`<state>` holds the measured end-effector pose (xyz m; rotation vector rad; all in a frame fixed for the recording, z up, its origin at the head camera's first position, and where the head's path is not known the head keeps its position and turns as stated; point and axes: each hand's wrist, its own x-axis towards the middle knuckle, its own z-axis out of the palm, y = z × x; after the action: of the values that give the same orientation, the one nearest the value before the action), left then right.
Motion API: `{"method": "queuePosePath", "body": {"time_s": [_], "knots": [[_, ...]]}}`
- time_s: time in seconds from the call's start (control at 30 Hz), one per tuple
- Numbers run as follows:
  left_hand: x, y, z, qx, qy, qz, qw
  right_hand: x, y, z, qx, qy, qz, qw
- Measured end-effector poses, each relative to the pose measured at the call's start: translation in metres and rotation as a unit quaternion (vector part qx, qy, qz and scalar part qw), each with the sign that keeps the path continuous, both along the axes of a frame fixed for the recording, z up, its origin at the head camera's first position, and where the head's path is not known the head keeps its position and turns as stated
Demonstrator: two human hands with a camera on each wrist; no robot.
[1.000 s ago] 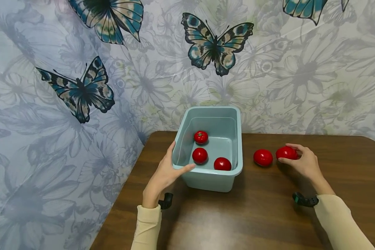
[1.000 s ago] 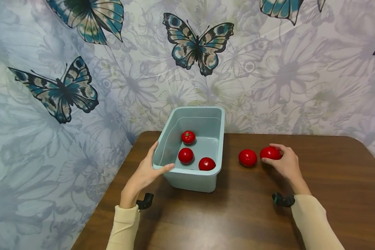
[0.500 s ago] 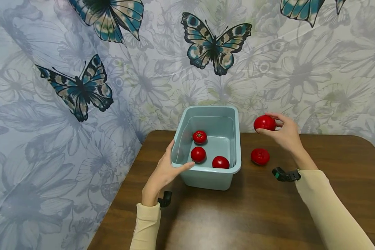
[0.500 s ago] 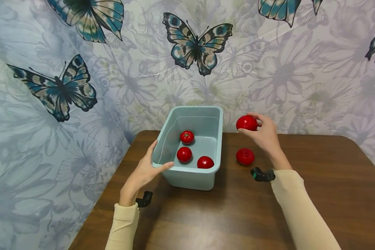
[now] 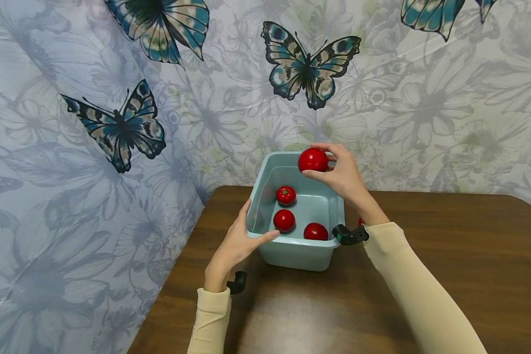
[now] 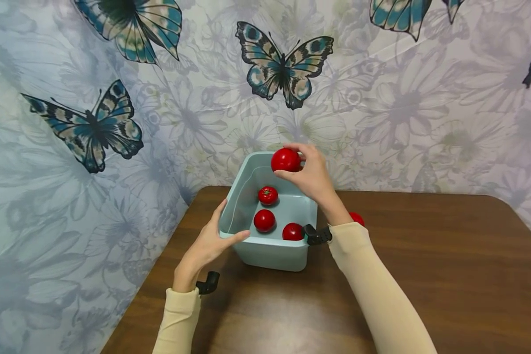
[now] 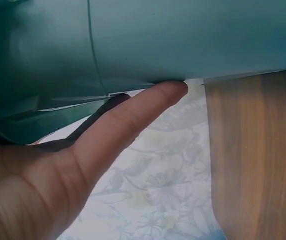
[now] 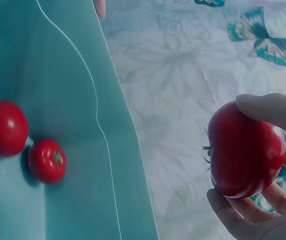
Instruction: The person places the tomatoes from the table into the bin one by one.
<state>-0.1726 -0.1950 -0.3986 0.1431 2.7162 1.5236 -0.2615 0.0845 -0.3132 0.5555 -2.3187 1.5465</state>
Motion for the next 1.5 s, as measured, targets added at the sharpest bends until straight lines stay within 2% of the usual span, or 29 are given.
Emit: {"method": "queuePosePath", "body": {"time_s": [0.2,0.5,0.87,1.17,1.33,1.5], "knots": [[-0.001,0.005,0.0,-0.001,0.003,-0.01,0.9999,-0.004,-0.011,-0.005,0.005,0.001,0.011,1.0],[-0.001,0.0,-0.001,0.005,0.012,-0.005,0.9999,-0.009,-0.014,-0.01,0.02,-0.007,0.018,1.0],[0.0,0.002,-0.001,0.002,0.009,-0.003,1.0,-0.006,-0.009,-0.014,0.033,-0.029,0.019,0.999],[0.001,0.002,0.001,0.0,0.006,0.0,1.0,-0.005,-0.002,-0.011,-0.009,-0.044,0.051,0.998],[0.001,0.003,0.001,0.0,0.006,0.003,1.0,-0.001,0.007,-0.008,-0.011,-0.041,0.048,0.998],[0.001,0.003,0.001,-0.009,0.005,0.004,0.9999,0.001,0.025,-0.014,-0.023,-0.042,0.043,0.998]]}}
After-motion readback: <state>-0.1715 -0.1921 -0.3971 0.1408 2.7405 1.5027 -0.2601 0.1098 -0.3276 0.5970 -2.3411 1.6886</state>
